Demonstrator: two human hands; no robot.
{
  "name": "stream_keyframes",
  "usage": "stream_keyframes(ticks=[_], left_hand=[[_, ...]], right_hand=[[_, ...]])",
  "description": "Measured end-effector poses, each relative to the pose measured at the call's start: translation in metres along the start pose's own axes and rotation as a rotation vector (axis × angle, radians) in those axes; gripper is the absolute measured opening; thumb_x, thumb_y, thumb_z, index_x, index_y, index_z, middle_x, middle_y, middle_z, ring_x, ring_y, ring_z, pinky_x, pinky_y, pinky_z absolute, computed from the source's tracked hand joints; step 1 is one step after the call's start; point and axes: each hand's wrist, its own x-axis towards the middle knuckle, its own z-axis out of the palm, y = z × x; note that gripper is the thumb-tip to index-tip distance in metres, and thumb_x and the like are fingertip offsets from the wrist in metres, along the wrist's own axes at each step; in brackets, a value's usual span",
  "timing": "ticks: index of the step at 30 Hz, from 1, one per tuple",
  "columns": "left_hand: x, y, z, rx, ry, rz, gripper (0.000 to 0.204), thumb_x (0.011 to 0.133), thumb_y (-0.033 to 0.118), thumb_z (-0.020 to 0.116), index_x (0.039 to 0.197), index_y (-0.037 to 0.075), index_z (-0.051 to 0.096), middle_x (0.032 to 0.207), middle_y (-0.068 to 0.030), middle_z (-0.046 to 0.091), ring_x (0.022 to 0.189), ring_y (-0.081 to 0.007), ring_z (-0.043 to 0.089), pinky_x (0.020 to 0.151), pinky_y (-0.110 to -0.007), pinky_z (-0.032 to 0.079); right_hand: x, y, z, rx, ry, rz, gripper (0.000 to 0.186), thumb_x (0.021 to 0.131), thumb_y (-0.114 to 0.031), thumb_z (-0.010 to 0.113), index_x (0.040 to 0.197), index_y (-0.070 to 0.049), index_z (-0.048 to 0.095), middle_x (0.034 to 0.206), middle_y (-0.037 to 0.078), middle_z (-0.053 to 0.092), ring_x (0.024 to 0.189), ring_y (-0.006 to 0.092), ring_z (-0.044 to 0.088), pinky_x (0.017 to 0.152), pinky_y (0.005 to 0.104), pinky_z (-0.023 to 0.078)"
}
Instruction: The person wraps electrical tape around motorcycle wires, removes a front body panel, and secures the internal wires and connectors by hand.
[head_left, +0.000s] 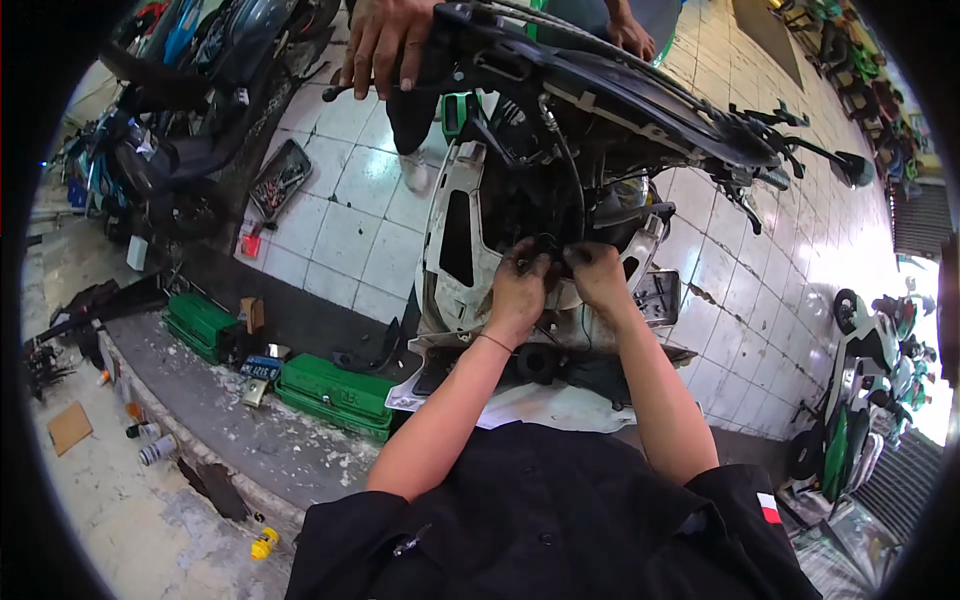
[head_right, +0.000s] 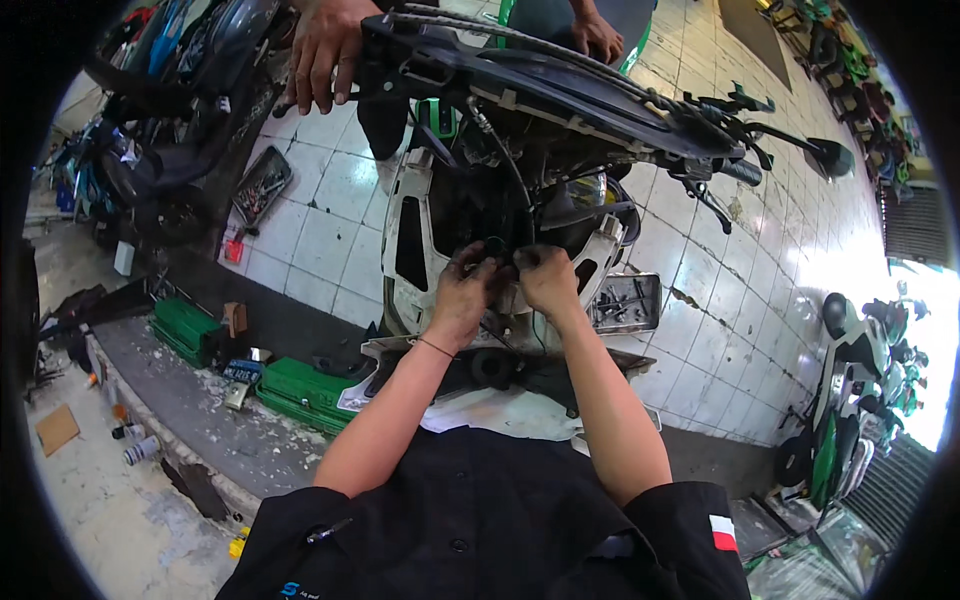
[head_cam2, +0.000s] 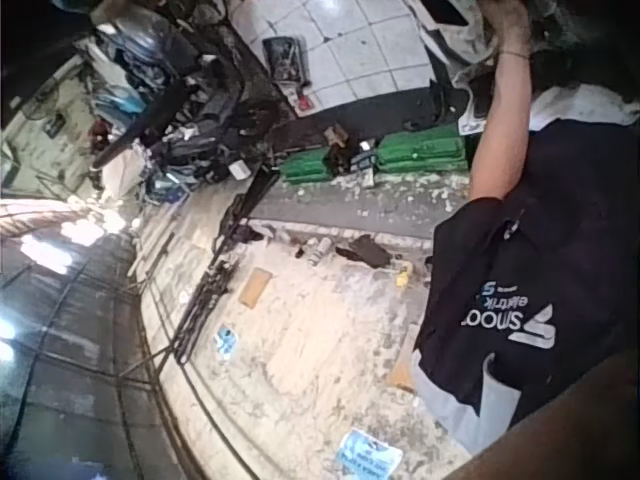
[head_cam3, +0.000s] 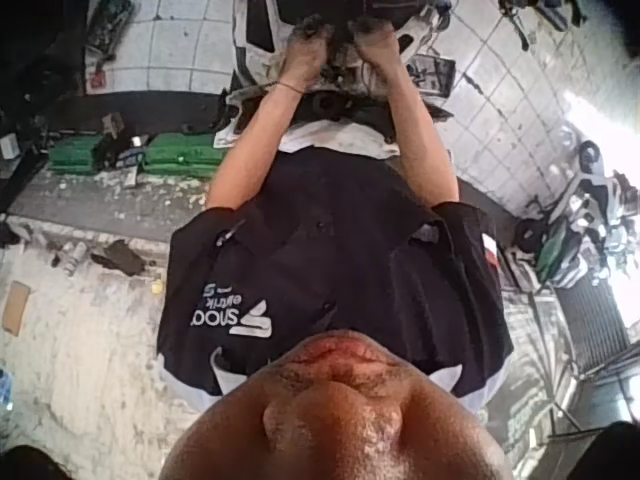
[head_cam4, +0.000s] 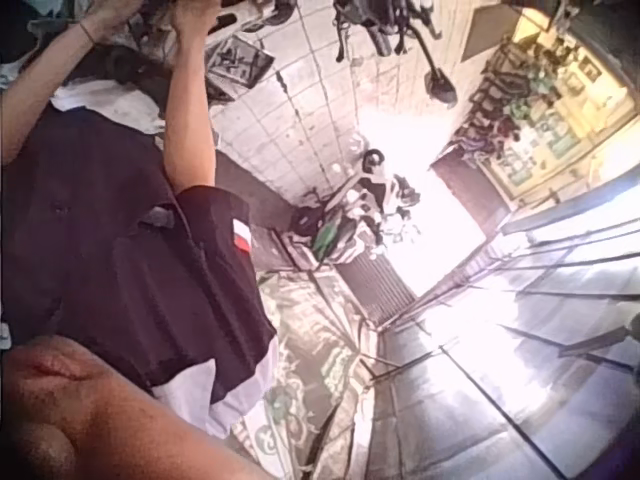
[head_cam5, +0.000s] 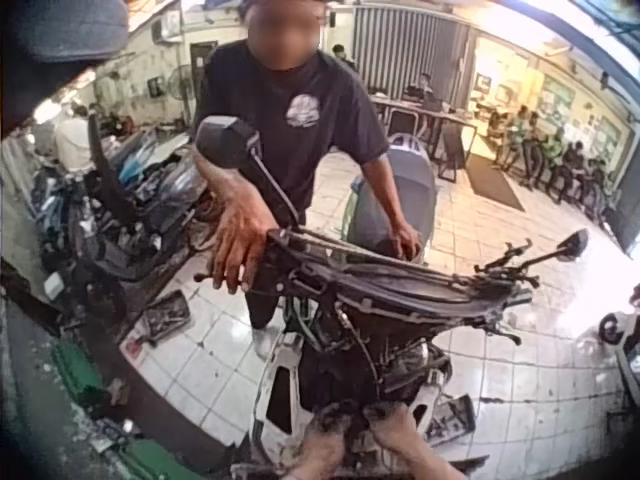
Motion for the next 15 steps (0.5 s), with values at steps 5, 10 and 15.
stream_keyframes(ticks=[5,10,15], left_hand=[[0.018,-0.027,-0.002,0.162,0.087,0.255,0.044,0.094,0.010,0.063,0.133,-0.002,0.044,0.112,-0.0112,0.063,0.093,-0.0155,0.064,0.082,-0.029,0.052],[0.016,-0.012,0.023,0.156,0.313,0.280,0.043,0.089,0.015,0.072,0.121,-0.005,0.051,0.100,-0.0094,0.065,0.085,-0.0129,0.062,0.075,-0.026,0.050],[0.023,-0.005,0.007,0.337,0.326,0.356,0.036,0.085,0.013,0.076,0.110,-0.003,0.056,0.087,-0.0115,0.072,0.080,-0.0152,0.067,0.072,-0.028,0.051]], right_hand=[[0.000,-0.020,-0.005,0.236,-0.100,0.152,0.029,0.092,-0.020,0.064,0.101,0.006,0.071,0.091,0.015,0.073,0.083,0.0152,0.064,0.076,0.0309,0.050],[-0.001,0.001,-0.001,0.211,-0.075,0.048,0.029,0.091,-0.020,0.061,0.106,0.003,0.070,0.093,0.019,0.073,0.089,0.0230,0.068,0.080,0.0348,0.051],[-0.009,-0.010,0.011,0.053,-0.042,0.038,0.031,0.089,-0.025,0.058,0.109,-0.005,0.071,0.097,0.025,0.070,0.099,0.0390,0.068,0.086,0.0444,0.050]])
